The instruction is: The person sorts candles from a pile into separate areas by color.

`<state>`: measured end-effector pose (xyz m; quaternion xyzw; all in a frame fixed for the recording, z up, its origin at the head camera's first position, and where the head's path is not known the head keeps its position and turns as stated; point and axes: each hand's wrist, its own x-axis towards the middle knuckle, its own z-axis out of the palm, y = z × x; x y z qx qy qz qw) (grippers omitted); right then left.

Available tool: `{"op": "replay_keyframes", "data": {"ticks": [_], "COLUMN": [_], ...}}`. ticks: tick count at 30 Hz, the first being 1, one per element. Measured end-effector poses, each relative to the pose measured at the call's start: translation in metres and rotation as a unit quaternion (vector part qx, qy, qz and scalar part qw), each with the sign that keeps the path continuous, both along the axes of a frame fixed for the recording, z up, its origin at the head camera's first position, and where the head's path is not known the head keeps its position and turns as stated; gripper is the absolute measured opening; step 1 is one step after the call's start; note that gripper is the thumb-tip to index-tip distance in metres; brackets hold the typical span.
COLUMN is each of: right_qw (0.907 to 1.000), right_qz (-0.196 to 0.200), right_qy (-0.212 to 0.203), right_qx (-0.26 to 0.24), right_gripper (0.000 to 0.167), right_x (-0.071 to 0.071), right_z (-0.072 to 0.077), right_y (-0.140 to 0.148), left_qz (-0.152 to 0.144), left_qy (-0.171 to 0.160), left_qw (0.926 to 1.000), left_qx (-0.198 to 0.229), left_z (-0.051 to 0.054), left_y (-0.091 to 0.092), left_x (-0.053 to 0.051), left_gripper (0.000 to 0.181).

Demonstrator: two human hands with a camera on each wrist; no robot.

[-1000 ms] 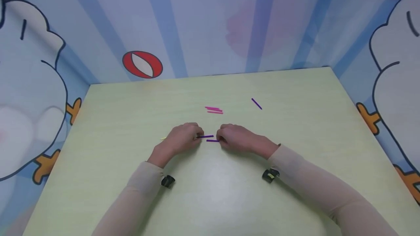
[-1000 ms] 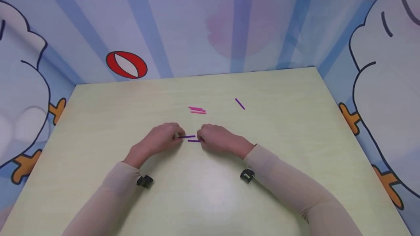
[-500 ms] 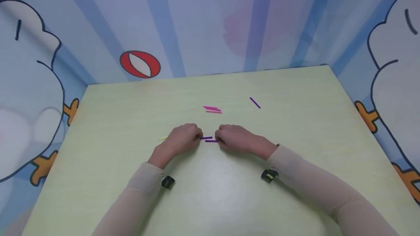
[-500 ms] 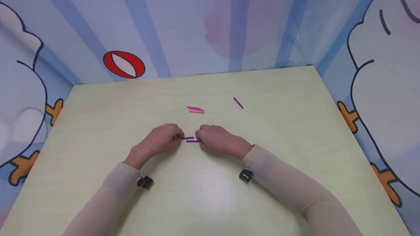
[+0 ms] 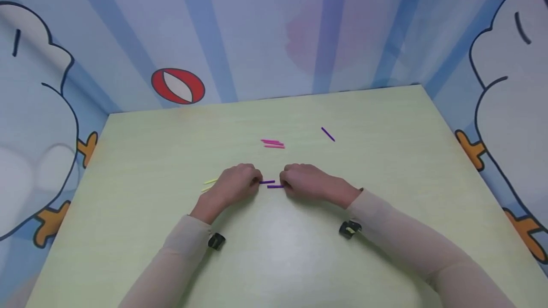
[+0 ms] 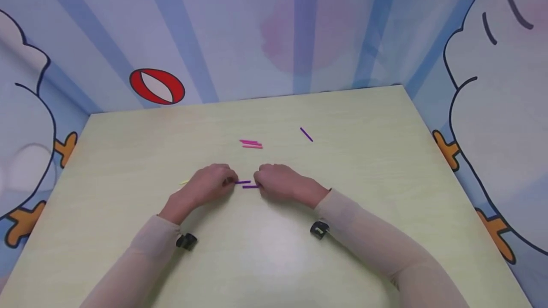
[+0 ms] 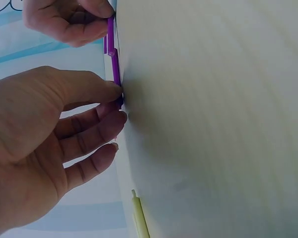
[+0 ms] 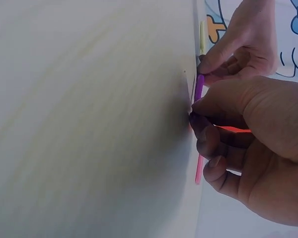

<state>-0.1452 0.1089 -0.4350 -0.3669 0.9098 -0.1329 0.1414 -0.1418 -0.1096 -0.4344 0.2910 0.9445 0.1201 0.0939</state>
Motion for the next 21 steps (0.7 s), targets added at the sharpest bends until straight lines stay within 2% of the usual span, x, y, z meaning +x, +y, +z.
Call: {"op": "replay_keyframes", "data": {"ticks": [21], "right_qw": [0.9982], "right_qz": [-0.059], "right_qy": [0.007], "right_qx": [-0.002], "right_gripper": [0.008], "right_x": [0.009], "right_z": [0.006], "right_y": [0.065], "left_qz": [0.006], "left_qy": [-0.020], "left_qw": [0.9995], "left_qx": [0.023], "left_z": [-0.004], "left_y": [-0.003], "left_x": [0.000], "left_gripper": [0.013]}}
